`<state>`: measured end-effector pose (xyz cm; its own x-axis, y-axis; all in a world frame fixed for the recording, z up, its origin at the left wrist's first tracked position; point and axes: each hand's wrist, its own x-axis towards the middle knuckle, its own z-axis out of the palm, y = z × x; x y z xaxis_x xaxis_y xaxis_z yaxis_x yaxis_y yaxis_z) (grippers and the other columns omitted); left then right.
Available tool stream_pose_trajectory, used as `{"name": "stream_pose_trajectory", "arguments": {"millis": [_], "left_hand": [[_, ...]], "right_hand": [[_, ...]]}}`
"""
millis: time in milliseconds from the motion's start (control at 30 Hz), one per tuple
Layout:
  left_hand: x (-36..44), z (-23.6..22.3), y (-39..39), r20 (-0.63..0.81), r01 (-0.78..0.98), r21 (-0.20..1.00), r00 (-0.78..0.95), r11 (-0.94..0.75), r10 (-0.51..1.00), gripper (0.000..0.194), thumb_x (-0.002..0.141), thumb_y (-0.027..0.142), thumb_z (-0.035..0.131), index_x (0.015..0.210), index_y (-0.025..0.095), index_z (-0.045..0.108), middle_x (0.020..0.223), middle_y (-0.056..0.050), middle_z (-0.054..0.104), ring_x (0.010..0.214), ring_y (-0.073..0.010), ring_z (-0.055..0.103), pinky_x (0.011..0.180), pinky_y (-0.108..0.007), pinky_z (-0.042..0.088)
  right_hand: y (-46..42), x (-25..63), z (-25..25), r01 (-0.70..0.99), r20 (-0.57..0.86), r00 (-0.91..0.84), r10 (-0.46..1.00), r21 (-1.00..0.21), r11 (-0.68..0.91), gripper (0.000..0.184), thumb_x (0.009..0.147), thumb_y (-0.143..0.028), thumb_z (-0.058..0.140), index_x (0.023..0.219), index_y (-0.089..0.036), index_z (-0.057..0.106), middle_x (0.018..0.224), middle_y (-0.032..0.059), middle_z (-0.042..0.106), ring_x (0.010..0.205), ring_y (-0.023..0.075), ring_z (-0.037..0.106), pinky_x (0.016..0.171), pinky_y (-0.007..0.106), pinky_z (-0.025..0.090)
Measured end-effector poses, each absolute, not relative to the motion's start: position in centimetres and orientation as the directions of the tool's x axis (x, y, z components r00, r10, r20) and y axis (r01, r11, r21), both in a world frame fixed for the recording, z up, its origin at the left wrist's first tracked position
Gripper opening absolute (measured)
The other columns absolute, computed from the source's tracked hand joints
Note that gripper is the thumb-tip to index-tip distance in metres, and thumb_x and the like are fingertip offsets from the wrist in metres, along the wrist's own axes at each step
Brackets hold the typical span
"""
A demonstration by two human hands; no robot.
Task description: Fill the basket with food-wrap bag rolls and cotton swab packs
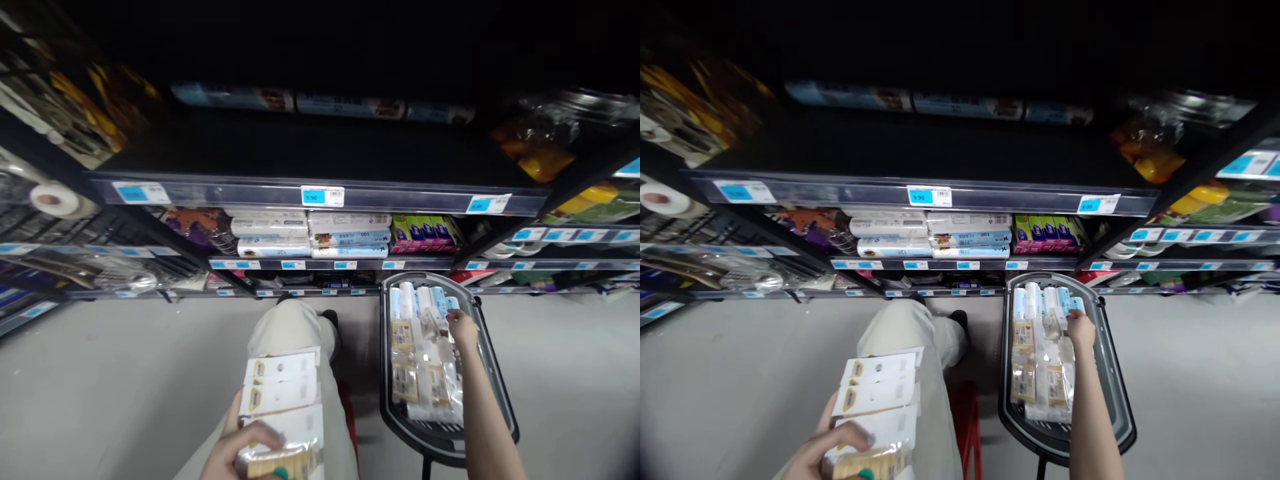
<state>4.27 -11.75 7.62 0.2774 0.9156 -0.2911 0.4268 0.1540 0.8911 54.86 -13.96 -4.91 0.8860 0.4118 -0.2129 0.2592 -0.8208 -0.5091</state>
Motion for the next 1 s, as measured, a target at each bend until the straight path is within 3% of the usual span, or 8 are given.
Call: {"name": "stream_pose_trajectory", "arguments": {"millis": [167, 267, 333, 467, 600, 667, 833, 1000], "left_hand": [[5.0, 8.2, -11.2, -0.291, 0.458, 0.875, 0.235, 0.159, 0.927, 0.025, 0.049, 0.034, 0.079, 0.069, 0.020, 0.072, 0.134, -0.011, 0.040, 0.121, -0.0360, 0.046, 0.094, -0.042, 0.045], [5.7, 9.3, -10.9, -0.269, 0.452, 0.883, 0.262, 0.128, 0.927, 0.024, 0.050, 0.022, 0.078, 0.072, 0.020, 0.071, 0.135, -0.010, 0.037, 0.125, -0.0353, 0.041, 0.102, -0.045, 0.036], [5.8, 9.7, -10.8, -0.261, 0.426, 0.897, 0.286, 0.122, 0.922, 0.026, 0.050, 0.017, 0.078, 0.074, 0.020, 0.071, 0.136, -0.009, 0.034, 0.127, -0.0347, 0.038, 0.103, -0.045, 0.034], [4.5, 9.9, -10.9, -0.213, 0.339, 0.938, 0.383, 0.078, 0.899, 0.031, 0.055, 0.021, 0.079, 0.084, 0.019, 0.069, 0.134, -0.010, 0.034, 0.129, -0.0354, 0.034, 0.106, -0.047, 0.029], [2.3, 9.9, -11.0, -0.235, 0.303, 0.951, 0.598, 0.056, 0.766, 0.089, 0.037, 0.030, 0.088, 0.119, 0.022, 0.056, 0.144, -0.012, 0.018, 0.136, -0.0406, 0.019, 0.110, -0.050, 0.020], [1.8, 9.8, -11.2, -0.262, 0.336, 0.941, 0.628, 0.048, 0.733, 0.098, 0.040, 0.027, 0.088, 0.129, 0.024, 0.047, 0.147, -0.012, 0.012, 0.139, -0.0401, 0.007, 0.111, -0.051, 0.015], [2.4, 9.0, -11.8, -0.235, 0.324, 0.945, 0.561, 0.051, 0.794, 0.089, 0.053, 0.015, 0.079, 0.133, 0.025, 0.042, 0.151, -0.010, 0.006, 0.141, -0.0361, 0.001, 0.112, -0.051, 0.013], [2.9, 8.9, -11.9, -0.181, 0.268, 0.963, 0.553, 0.032, 0.813, 0.052, 0.059, 0.018, 0.078, 0.109, 0.023, 0.066, 0.152, -0.005, 0.011, 0.140, -0.0377, 0.003, 0.113, -0.051, 0.014]], "right_hand": [[-17.2, 41.8, 1.4, 0.334, -0.160, 0.750, 0.641, -0.745, -0.577, 0.034, 0.073, -0.045, 0.052, 0.089, -0.017, 0.064, 0.075, 0.0065, 0.065, 0.069, 0.0221, 0.060, 0.067, 0.034, 0.047], [-19.3, 29.7, 5.0, 0.157, -0.196, 0.374, 0.906, -0.950, -0.271, 0.038, 0.078, -0.045, 0.054, 0.106, -0.020, 0.059, 0.081, 0.0046, 0.064, 0.069, 0.0193, 0.060, 0.062, 0.029, 0.049], [-20.0, 23.2, 6.8, 0.105, -0.184, 0.245, 0.952, -0.971, -0.215, 0.045, 0.074, -0.040, 0.062, 0.113, -0.020, 0.053, 0.093, 0.0062, 0.066, 0.079, 0.0211, 0.062, 0.068, 0.031, 0.051], [-20.0, 17.6, 8.3, 0.134, -0.238, 0.447, 0.863, -0.935, -0.327, 0.038, 0.075, -0.039, 0.065, 0.106, -0.020, 0.054, 0.100, 0.0078, 0.065, 0.089, 0.0230, 0.062, 0.074, 0.032, 0.051], [-19.9, 17.6, 8.2, 0.093, -0.264, 0.510, 0.818, -0.929, -0.358, 0.036, 0.073, -0.044, 0.065, 0.096, -0.018, 0.056, 0.089, 0.0059, 0.066, 0.079, 0.0213, 0.062, 0.064, 0.030, 0.051], [-19.9, 17.8, 8.5, 0.066, -0.265, 0.562, 0.783, -0.930, -0.361, 0.036, 0.071, -0.047, 0.067, 0.091, -0.019, 0.056, 0.079, 0.0031, 0.065, 0.069, 0.0191, 0.060, 0.058, 0.029, 0.049], [-20.0, 17.9, 10.1, 0.128, -0.160, 0.746, 0.647, -0.919, -0.374, 0.038, 0.067, -0.051, 0.069, 0.086, -0.021, 0.055, 0.077, 0.0025, 0.063, 0.067, 0.0190, 0.060, 0.059, 0.030, 0.050], [-23.4, 18.3, 10.4, 0.584, 0.403, 0.766, 0.500, -0.761, -0.281, 0.037, 0.075, -0.036, 0.067, 0.110, -0.027, 0.058, 0.090, 0.0079, 0.063, 0.080, 0.0274, 0.061, 0.070, 0.042, 0.051]]}}
